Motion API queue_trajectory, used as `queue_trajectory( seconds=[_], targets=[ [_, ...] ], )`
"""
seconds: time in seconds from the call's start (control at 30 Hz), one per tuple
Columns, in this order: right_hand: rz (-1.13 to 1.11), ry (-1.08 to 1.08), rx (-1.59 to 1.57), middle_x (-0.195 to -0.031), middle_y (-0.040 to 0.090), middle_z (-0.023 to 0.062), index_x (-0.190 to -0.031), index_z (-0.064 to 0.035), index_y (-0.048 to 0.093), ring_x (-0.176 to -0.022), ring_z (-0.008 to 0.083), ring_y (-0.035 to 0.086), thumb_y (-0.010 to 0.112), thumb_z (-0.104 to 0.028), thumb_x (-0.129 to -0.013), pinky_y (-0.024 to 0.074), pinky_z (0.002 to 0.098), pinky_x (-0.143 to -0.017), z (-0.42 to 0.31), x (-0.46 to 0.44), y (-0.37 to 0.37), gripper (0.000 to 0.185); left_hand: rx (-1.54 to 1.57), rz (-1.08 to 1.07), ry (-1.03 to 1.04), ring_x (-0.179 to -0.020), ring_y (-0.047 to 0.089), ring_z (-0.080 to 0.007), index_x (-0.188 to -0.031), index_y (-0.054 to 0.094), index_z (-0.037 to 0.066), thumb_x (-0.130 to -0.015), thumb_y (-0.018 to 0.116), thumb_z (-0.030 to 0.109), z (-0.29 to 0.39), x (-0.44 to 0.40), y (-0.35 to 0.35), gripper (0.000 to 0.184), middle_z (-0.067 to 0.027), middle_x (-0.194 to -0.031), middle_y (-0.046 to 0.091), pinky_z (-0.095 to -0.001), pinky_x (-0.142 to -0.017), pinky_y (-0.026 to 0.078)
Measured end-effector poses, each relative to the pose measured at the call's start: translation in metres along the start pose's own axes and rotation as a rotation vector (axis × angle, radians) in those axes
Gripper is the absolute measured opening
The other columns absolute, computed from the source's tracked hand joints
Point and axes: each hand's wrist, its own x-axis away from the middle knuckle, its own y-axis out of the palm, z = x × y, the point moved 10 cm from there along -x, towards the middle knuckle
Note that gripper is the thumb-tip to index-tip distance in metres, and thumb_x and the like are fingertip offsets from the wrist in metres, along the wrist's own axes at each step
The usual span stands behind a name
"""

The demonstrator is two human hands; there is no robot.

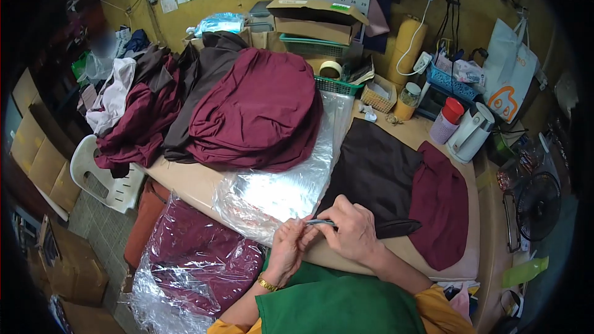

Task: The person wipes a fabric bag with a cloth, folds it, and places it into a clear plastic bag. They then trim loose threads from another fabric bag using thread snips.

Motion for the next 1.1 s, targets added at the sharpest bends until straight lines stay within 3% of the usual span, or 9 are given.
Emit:
queue_trajectory(
  seconds=[0.17,0.23,0.3,0.4,0.57,0.67,0.7,0.9,1.1],
  targets=[
    [-0.121,0.266,-0.031,-0.097,0.060,0.0138,-0.122,-0.0041,0.058,-0.089,0.0330,0.065,0.079,-0.026,-0.079,0.0523,0.0427,-0.075,0.071,0.020,0.027,0.053,-0.005,-0.001,0.300,-0.077,0.064,-0.0175,-0.100,0.060,0.001,-0.104,0.050,0.028,0.078,-0.004,-0.087,0.029,-0.0091,-0.089,0.065,-0.0279,-0.075,0.055],
    [-0.222,0.280,0.012,-0.103,0.061,0.0143,-0.125,-0.0054,0.056,-0.093,0.0348,0.064,0.077,-0.029,-0.081,0.0518,0.0449,-0.078,0.091,0.054,0.057,0.054,0.059,-0.136,0.384,-0.082,0.063,-0.0174,-0.107,0.062,0.002,-0.104,0.049,0.027,0.101,-0.005,-0.082,0.028,-0.0076,-0.094,0.065,-0.0289,-0.076,0.053],
    [-0.382,0.285,0.005,-0.107,0.062,0.0145,-0.133,-0.0076,0.054,-0.096,0.0366,0.065,0.073,-0.033,-0.085,0.0512,0.0480,-0.079,0.090,0.077,0.076,0.057,-0.305,0.219,0.365,-0.089,0.062,-0.0180,-0.105,0.061,0.004,-0.103,0.049,0.027,0.110,-0.007,-0.084,0.026,-0.0095,-0.107,0.065,-0.0324,-0.081,0.053],
    [-0.634,0.257,-0.184,-0.104,0.070,0.0148,-0.118,-0.0045,0.065,-0.098,0.0333,0.068,0.069,-0.025,-0.091,0.0530,0.0406,-0.083,0.066,0.085,0.073,0.034,-0.491,-0.038,0.241,-0.107,0.060,-0.0226,-0.125,0.053,0.002,-0.101,0.054,0.022,0.070,-0.032,-0.043,0.031,-0.0143,-0.126,0.057,-0.0357,-0.090,0.053],
    [-0.214,0.476,-0.424,-0.102,0.071,0.0174,-0.111,-0.0014,0.068,-0.093,0.0274,0.071,0.065,-0.016,-0.093,0.0529,0.0347,-0.081,0.099,0.038,0.004,0.023,-0.967,-0.208,0.227,-0.105,0.061,-0.0277,-0.148,0.026,0.000,-0.095,0.066,0.020,0.009,-0.070,0.023,0.070,-0.0210,-0.129,0.053,-0.0381,-0.087,0.052],
    [0.050,0.452,-0.041,-0.105,0.069,0.0218,-0.121,-0.0016,0.061,-0.095,0.0384,0.067,0.062,-0.017,-0.094,0.0527,0.0434,-0.081,0.164,0.043,-0.009,0.031,-1.387,-0.204,0.333,-0.103,0.063,-0.0339,-0.149,0.021,0.001,-0.092,0.069,0.022,-0.002,-0.073,0.054,0.077,-0.0227,-0.123,0.058,-0.0405,-0.086,0.051],
    [0.004,0.502,0.061,-0.103,0.069,0.0213,-0.123,-0.0020,0.060,-0.094,0.0386,0.067,0.062,-0.016,-0.093,0.0524,0.0445,-0.081,0.176,0.050,-0.004,0.033,-1.378,-0.176,0.429,-0.090,0.067,-0.0356,-0.139,0.038,-0.003,-0.090,0.070,0.020,-0.010,-0.079,0.046,0.064,-0.0204,-0.101,0.067,-0.0426,-0.080,0.051],
    [0.028,0.332,0.223,-0.100,0.068,0.0170,-0.124,-0.0035,0.060,-0.089,0.0375,0.066,0.068,-0.012,-0.084,0.0518,0.0464,-0.078,0.176,0.079,0.007,0.041,-1.418,-0.208,0.287,-0.067,0.065,-0.0379,-0.091,0.067,-0.003,-0.090,0.068,0.019,-0.015,-0.076,0.034,0.022,-0.0235,-0.066,0.060,-0.0437,-0.066,0.049],
    [-0.079,0.309,0.148,-0.096,0.067,0.0140,-0.123,-0.0040,0.061,-0.087,0.0343,0.067,0.070,-0.009,-0.082,0.0525,0.0443,-0.075,0.164,0.089,0.008,0.042,-1.342,-0.007,0.260,-0.062,0.064,-0.0315,-0.084,0.065,-0.003,-0.097,0.059,0.028,0.033,-0.087,0.003,0.034,-0.0206,-0.069,0.065,-0.0429,-0.063,0.050]
  ],
)
